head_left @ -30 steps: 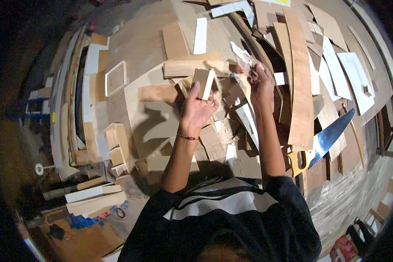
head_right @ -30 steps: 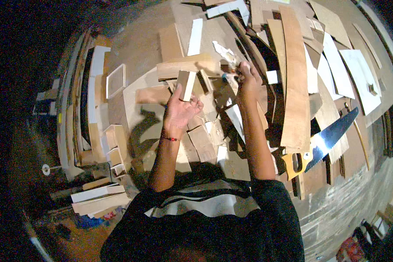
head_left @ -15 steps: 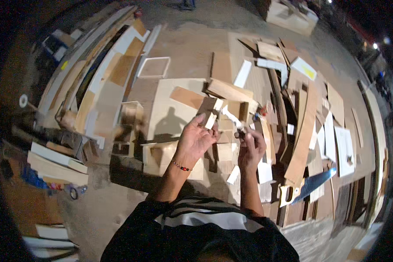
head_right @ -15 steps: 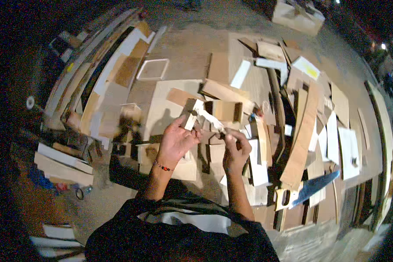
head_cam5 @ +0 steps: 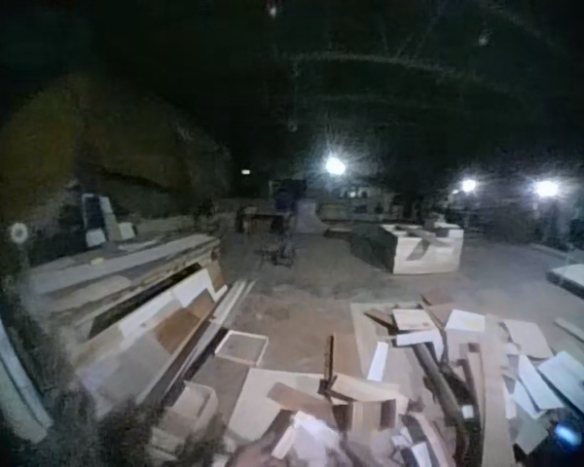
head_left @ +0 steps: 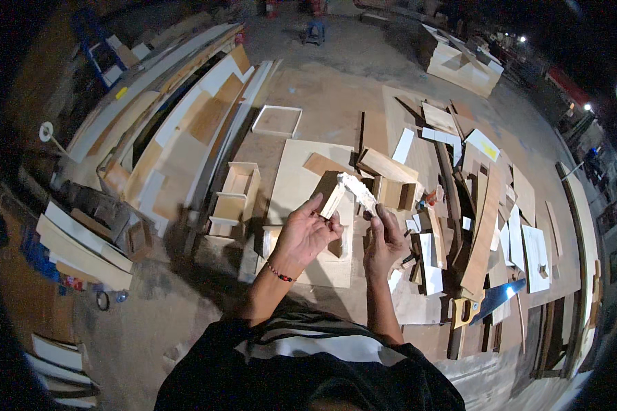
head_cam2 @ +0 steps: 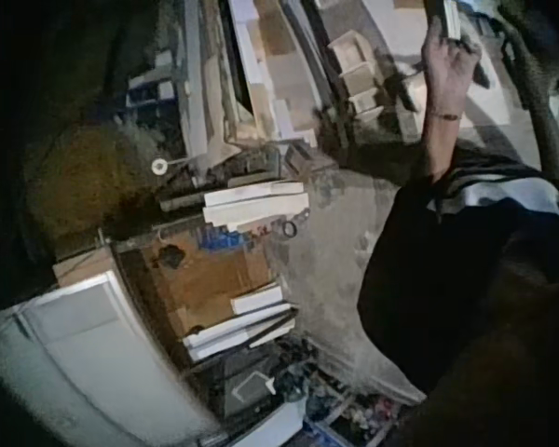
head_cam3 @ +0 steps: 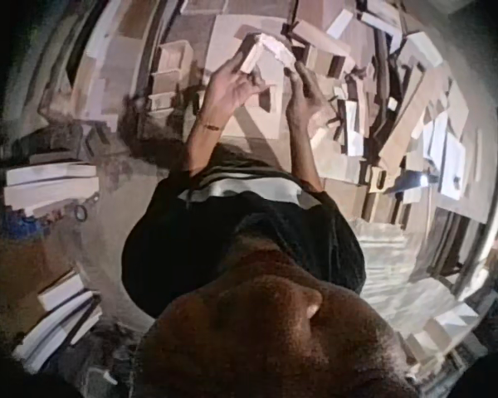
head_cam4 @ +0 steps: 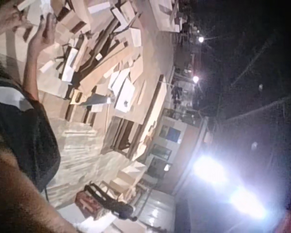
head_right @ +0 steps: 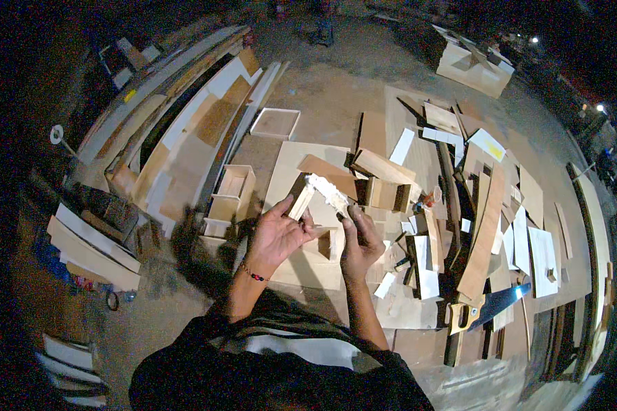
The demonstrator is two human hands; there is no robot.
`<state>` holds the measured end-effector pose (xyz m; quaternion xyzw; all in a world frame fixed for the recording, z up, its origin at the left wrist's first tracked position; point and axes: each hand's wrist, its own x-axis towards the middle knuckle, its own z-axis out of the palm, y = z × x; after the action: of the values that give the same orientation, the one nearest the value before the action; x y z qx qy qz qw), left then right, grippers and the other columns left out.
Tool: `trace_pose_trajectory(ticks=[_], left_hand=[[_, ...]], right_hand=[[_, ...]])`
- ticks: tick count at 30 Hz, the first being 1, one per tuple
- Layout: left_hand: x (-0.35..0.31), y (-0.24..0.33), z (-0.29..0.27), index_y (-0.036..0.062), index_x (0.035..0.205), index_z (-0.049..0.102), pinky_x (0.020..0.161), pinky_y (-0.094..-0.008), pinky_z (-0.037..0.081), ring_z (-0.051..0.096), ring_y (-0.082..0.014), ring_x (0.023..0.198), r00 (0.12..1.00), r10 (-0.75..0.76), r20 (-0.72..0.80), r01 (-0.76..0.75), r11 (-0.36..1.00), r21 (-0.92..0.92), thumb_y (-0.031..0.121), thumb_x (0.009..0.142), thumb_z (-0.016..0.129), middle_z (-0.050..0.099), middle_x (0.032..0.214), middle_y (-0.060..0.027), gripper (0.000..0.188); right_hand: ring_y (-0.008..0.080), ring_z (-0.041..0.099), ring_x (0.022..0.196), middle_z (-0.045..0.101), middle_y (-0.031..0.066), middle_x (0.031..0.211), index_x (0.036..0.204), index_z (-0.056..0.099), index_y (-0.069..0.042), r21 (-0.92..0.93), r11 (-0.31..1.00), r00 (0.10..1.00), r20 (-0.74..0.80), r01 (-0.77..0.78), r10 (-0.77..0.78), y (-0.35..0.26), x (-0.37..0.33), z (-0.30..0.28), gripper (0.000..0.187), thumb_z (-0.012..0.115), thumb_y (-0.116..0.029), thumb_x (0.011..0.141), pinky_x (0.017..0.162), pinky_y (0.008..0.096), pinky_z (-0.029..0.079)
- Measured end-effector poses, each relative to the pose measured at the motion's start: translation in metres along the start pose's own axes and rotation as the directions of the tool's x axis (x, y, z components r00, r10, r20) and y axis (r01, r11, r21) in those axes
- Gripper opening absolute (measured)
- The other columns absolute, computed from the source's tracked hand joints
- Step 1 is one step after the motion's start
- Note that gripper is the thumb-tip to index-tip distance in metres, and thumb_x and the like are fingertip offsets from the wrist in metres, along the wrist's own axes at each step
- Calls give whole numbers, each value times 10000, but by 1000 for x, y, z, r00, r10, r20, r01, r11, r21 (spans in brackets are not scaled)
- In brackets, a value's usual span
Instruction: The person applies wood glue to the edges of small wooden boards and fits them together to assemble a rectangular drawer frame. They handle several wooden pieces, applying glue from a bottle and pressing the joints together by hand.
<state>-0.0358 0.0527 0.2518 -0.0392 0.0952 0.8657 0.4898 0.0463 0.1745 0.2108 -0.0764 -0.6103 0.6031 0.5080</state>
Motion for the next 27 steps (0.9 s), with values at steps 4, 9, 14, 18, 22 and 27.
trace_pose_trajectory(ticks=[4,9,14,18,22,27], left_hand=[[-12,12,1,41,921,560,682,-317,396,507,-186,706,999,26,29,-26,1000,15,187,829,561,585,809,-72,173],[-12,31,-14,21,1000,550,691,-351,386,532,-186,809,972,-70,224,66,997,26,213,852,496,601,878,-96,248],[-16,37,14,27,928,559,673,-330,412,541,-193,746,1000,16,1,-16,1000,15,180,834,552,598,802,-83,180],[-12,51,1,30,976,557,711,-358,390,545,-221,806,997,78,27,-78,997,11,162,828,539,601,850,-94,199],[-7,59,-13,23,978,554,702,-348,385,537,-212,768,996,-37,81,40,999,-33,176,835,530,597,822,-91,210],[-6,63,-20,19,968,542,666,-330,389,527,-192,744,979,-69,192,80,996,-50,190,846,522,591,807,-93,211]], right_hand=[[130,544,836,577,80,967,1046,569,58,91,991,993,-43,-101,105,-14,-2,20,246,556,-15,812,753,225,423],[212,602,823,608,175,936,968,602,62,36,993,994,-20,110,-109,-17,-9,31,193,544,38,785,708,313,512],[214,605,811,620,175,893,927,618,50,-16,996,996,-4,90,-90,-20,-31,33,178,521,51,779,696,312,519],[220,600,825,624,175,894,923,618,55,-52,993,992,62,109,-106,-17,-37,33,168,535,32,779,727,307,493],[207,591,847,625,167,909,946,608,66,-41,999,998,-53,-17,15,-17,-28,40,173,545,3,798,761,301,468],[10,400,528,608,37,801,1005,606,11,25,999,994,-103,47,-44,-13,-12,59,212,557,-114,841,457,141,272]])
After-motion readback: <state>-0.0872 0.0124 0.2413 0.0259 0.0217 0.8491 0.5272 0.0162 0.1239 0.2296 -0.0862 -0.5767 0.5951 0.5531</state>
